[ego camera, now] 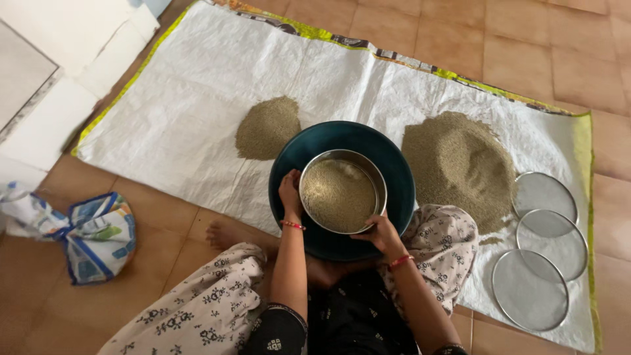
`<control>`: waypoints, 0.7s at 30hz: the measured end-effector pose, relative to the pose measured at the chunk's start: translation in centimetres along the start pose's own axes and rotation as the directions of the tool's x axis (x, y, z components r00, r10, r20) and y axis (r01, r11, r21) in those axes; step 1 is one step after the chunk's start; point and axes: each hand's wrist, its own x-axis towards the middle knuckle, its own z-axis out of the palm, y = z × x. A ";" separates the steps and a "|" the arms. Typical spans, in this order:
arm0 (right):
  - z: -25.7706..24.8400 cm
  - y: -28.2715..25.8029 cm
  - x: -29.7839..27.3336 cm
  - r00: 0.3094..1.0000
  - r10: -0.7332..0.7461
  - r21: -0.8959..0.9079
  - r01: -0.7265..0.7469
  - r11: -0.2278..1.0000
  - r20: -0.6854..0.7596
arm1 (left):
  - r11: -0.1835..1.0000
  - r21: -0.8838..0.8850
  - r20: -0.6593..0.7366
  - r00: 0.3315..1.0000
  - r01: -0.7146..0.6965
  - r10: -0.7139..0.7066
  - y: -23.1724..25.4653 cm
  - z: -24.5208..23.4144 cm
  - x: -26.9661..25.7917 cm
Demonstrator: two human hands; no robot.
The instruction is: The person sits on the floor and sifts grains using a metal sieve over a large green bowl. They shake the sieve to separate the grains and occasionally pick out debris by hand. The sifted grains fall into the bowl, while the larger particles remain in the sieve.
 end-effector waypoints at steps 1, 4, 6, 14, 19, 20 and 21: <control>-0.5 0.2 0.2 0.999 -0.012 0.018 0.011 1.000 0.031 | 1.000 -0.007 -0.038 0.999 -0.006 0.006 0.3 0.0 -0.1; -1.2 0.7 0.9 0.997 -0.049 0.028 0.047 0.998 0.055 | 0.989 -0.017 -0.089 0.985 -0.150 0.148 1.9 -0.5 -0.2; -1.2 1.1 1.0 0.997 -0.057 0.026 0.056 0.998 0.048 | 0.950 0.024 -0.063 0.947 -0.313 0.314 3.8 -1.7 0.2; -1.1 0.0 0.3 0.999 -0.046 0.019 0.045 0.999 0.023 | 0.611 0.771 -0.599 0.530 0.180 0.600 12.5 -10.6 3.5; -0.8 -0.3 -0.4 0.998 -0.060 0.013 0.060 0.998 0.000 | 0.745 0.628 -0.694 0.594 0.225 0.406 13.2 -11.6 3.6; -0.6 -0.3 -0.5 0.998 -0.058 0.009 0.058 0.998 -0.011 | 0.730 0.661 -0.637 0.644 0.173 0.425 13.9 -11.5 4.2; -0.5 -0.4 -0.6 0.998 -0.053 0.008 0.053 0.999 -0.020 | 0.716 0.687 -0.579 0.689 0.124 0.437 14.6 -11.2 4.9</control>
